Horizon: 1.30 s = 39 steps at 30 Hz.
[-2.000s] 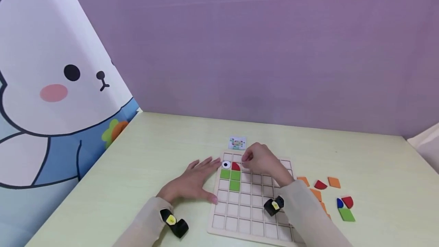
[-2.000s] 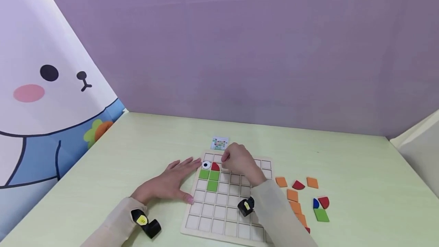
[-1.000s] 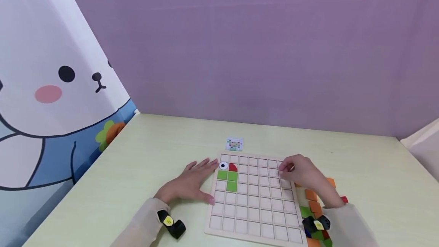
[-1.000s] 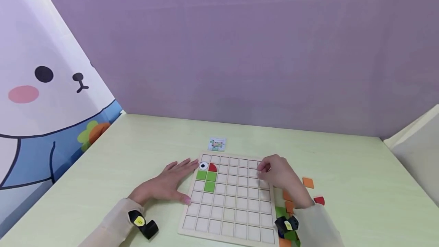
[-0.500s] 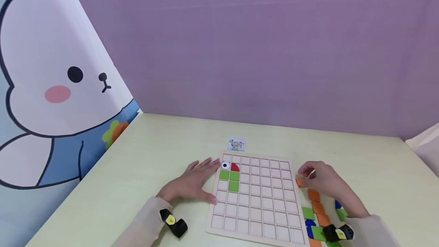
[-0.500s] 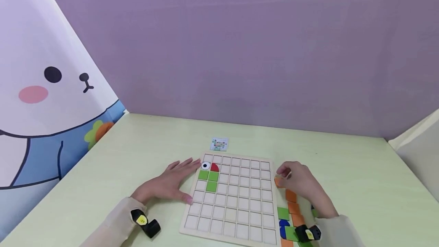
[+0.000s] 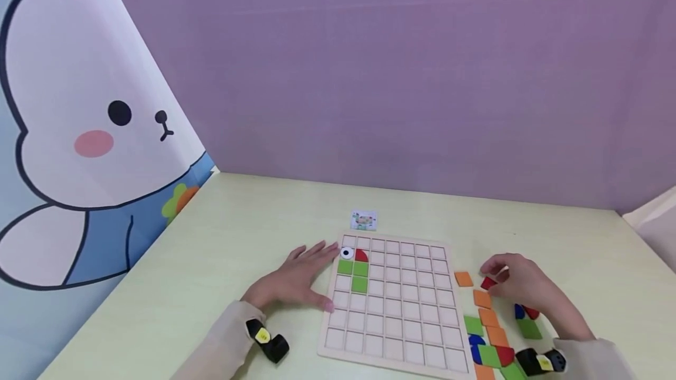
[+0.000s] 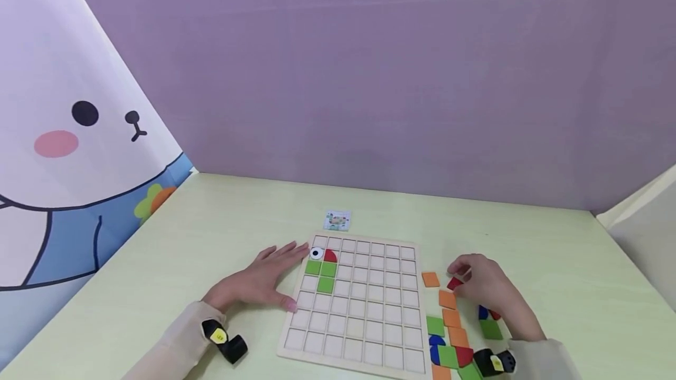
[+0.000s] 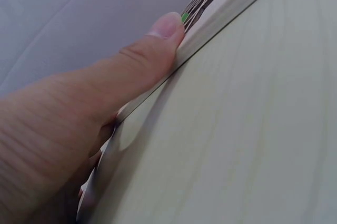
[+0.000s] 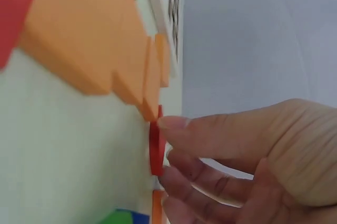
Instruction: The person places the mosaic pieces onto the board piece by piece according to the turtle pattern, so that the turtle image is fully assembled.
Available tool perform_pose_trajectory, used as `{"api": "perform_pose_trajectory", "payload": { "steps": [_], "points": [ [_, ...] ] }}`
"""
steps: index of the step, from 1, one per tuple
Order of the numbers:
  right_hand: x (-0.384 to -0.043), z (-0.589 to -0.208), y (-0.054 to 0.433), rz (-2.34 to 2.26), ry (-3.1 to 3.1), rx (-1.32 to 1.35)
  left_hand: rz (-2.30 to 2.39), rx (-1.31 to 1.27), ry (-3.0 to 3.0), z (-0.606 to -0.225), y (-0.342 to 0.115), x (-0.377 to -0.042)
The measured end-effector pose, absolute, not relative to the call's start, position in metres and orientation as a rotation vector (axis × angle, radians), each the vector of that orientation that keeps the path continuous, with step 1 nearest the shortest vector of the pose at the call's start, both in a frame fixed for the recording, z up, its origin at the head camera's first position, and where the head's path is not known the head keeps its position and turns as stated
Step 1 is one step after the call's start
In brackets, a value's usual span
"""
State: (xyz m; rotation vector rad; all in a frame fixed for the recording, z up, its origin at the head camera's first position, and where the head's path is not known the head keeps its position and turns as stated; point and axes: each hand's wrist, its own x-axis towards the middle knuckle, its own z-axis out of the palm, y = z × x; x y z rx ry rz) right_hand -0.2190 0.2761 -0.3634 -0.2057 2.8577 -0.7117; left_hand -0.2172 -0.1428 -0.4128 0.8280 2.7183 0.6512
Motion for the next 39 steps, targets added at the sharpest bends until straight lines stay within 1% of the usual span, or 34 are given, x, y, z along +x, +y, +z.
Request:
{"api": "perform_pose_trajectory", "payload": {
  "steps": [10, 39],
  "points": [
    [-0.2208, -0.3667, 0.2778, -0.7, 2.837, -0.183, 0.659, 0.833, 2.723, -0.414, -0.1434, -0.2183],
    [-0.2182, -0.3661, 0.2721, -0.755, 2.872, -0.253, 0.681, 0.806, 2.716, -0.4097, -0.1455, -0.213]
  ]
}}
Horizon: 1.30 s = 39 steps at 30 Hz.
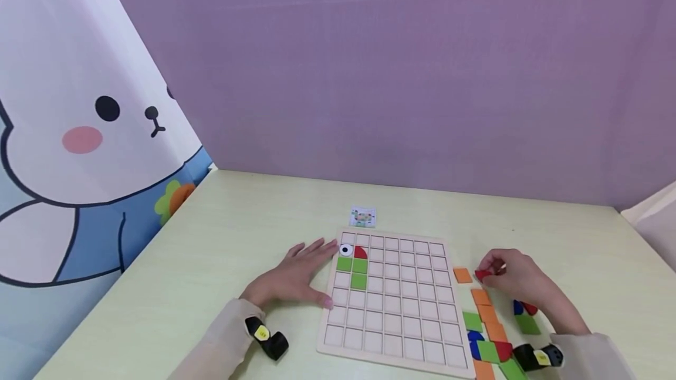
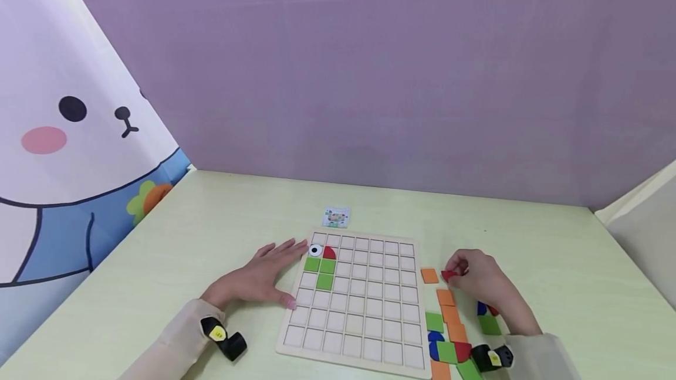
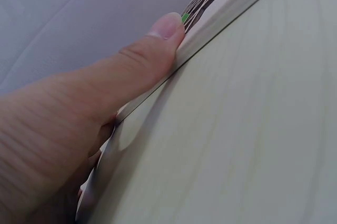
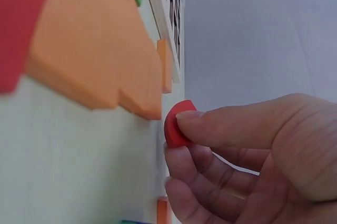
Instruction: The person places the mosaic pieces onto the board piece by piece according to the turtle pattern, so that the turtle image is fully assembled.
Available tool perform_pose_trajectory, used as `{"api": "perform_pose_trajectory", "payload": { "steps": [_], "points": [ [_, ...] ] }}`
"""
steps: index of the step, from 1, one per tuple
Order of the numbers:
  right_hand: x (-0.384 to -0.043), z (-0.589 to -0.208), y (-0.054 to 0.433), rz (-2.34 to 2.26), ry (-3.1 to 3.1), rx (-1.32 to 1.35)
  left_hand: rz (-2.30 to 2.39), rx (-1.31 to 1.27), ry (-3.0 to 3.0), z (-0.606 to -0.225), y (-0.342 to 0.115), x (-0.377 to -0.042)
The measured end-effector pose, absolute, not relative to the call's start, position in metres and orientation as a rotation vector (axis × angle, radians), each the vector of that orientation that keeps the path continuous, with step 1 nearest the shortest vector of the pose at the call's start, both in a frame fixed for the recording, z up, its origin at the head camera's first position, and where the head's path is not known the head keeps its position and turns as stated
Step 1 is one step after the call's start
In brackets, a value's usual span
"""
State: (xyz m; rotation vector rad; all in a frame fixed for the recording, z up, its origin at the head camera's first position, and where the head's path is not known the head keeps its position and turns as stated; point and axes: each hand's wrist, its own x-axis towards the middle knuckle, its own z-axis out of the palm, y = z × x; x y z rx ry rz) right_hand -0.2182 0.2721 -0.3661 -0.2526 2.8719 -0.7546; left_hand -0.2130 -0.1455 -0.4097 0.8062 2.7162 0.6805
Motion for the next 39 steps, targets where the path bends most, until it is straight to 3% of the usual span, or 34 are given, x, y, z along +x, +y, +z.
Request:
{"api": "perform_pose_trajectory", "payload": {
  "steps": [16, 39],
  "points": [
    [-0.219, -0.357, 0.263, -0.777, 2.876, -0.354, 0.665, 0.83, 2.724, -0.409, -0.144, -0.214],
    [-0.221, -0.347, 0.191, -0.962, 2.75, -0.527, 0.685, 0.809, 2.714, -0.408, -0.145, -0.212]
  ]
}}
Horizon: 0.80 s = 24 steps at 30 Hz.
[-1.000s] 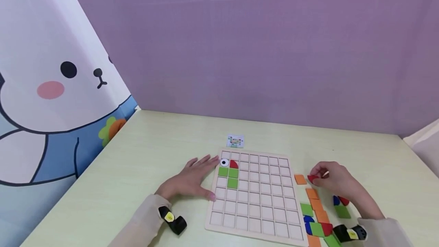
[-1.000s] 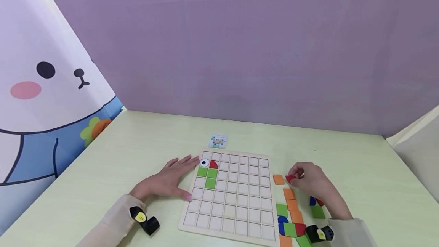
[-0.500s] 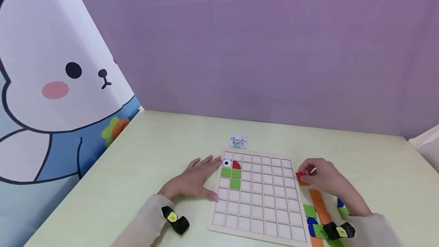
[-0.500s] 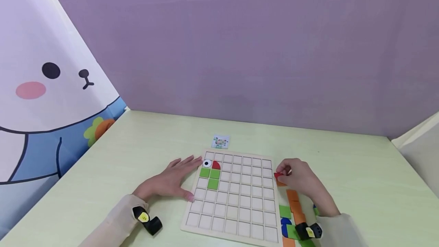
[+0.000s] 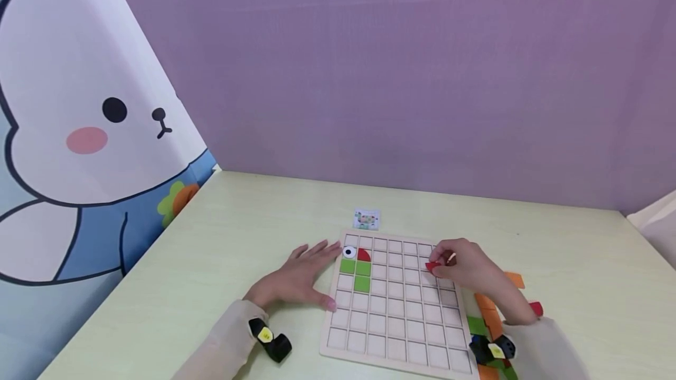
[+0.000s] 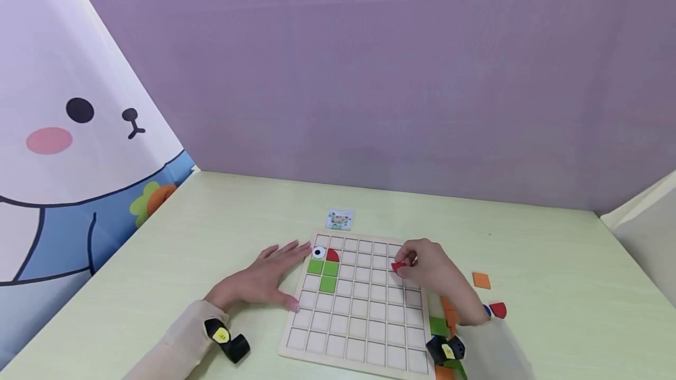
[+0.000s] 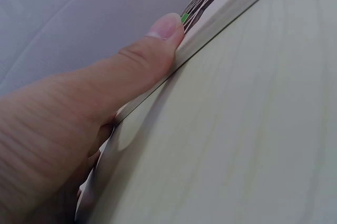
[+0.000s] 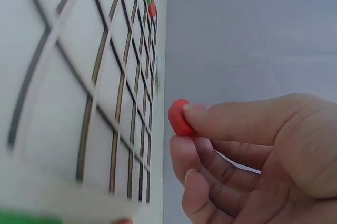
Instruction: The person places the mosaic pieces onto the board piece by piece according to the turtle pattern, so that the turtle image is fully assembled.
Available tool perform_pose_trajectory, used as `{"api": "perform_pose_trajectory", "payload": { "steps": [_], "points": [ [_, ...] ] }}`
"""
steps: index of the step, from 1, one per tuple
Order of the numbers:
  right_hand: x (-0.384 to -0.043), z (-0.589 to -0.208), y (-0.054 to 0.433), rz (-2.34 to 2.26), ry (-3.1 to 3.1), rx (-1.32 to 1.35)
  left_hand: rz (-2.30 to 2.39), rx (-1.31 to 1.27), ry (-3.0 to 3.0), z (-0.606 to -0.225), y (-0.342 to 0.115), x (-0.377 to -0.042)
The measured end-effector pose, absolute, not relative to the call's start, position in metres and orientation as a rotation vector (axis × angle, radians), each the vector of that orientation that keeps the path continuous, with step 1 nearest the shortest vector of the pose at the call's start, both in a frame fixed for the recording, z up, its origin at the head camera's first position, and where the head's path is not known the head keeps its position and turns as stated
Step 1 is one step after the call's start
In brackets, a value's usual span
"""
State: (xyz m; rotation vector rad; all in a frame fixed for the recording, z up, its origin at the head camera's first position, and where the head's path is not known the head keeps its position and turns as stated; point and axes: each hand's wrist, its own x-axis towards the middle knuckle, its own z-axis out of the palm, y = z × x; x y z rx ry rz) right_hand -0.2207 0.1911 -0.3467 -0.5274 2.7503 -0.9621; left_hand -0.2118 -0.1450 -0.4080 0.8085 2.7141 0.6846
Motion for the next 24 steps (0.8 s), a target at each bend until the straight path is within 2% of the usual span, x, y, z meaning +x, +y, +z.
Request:
{"api": "perform_pose_trajectory", "payload": {
  "steps": [17, 24],
  "points": [
    [-0.218, -0.338, 0.15, -0.985, 2.699, -0.56, 0.673, 0.798, 2.718, -0.405, -0.145, -0.211],
    [-0.216, -0.342, 0.137, -1.029, 2.624, -0.668, 0.66, 0.814, 2.727, -0.406, -0.146, -0.212]
  ]
}}
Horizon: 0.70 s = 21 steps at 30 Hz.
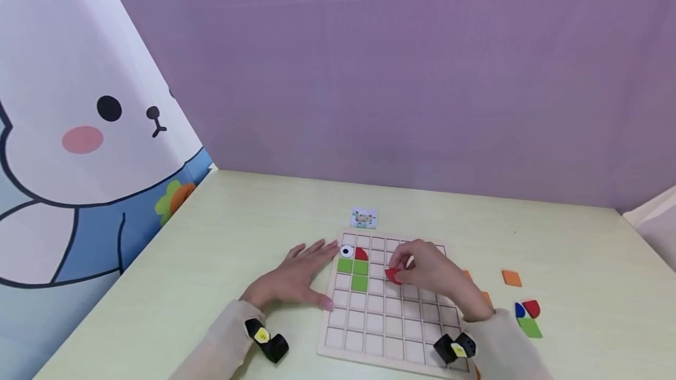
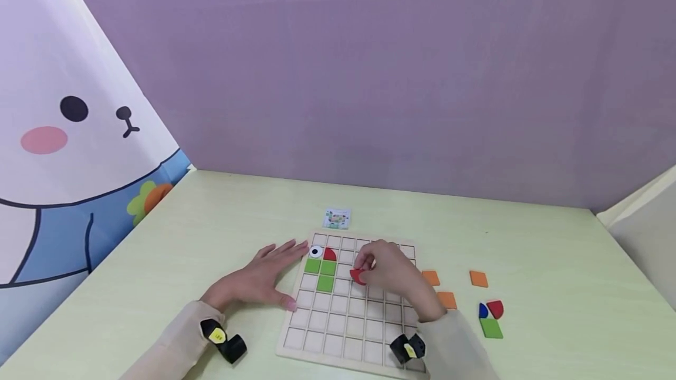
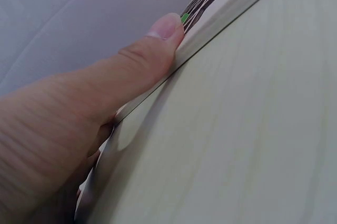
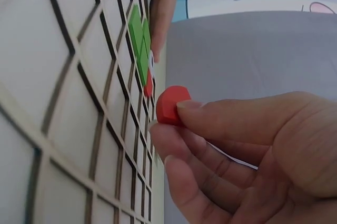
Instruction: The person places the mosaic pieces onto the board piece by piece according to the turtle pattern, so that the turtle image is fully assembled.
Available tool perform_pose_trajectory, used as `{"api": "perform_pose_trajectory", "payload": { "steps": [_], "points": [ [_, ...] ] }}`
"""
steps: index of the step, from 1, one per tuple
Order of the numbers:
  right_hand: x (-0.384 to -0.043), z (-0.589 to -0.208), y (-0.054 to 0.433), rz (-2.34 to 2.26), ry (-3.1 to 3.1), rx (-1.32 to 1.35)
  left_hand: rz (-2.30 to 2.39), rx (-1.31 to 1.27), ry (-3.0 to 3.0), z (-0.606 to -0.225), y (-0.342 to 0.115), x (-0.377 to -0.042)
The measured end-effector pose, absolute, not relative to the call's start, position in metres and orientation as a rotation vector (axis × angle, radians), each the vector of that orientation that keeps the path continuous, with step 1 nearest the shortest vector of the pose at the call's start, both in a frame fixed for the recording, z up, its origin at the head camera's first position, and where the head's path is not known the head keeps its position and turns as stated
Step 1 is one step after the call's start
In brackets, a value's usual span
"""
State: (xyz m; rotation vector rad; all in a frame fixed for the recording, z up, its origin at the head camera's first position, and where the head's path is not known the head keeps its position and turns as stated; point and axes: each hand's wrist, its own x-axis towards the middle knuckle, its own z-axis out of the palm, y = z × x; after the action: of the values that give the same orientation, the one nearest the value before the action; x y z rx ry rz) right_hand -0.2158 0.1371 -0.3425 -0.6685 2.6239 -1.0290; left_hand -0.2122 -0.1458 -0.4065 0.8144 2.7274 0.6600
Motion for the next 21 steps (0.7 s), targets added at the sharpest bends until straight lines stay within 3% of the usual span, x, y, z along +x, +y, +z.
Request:
{"api": "perform_pose_trajectory", "payload": {
  "steps": [21],
  "points": [
    [-0.203, -0.357, 0.098, -1.049, 2.525, -0.701, 0.674, 0.803, 2.715, -0.406, -0.146, -0.212]
  ]
}}
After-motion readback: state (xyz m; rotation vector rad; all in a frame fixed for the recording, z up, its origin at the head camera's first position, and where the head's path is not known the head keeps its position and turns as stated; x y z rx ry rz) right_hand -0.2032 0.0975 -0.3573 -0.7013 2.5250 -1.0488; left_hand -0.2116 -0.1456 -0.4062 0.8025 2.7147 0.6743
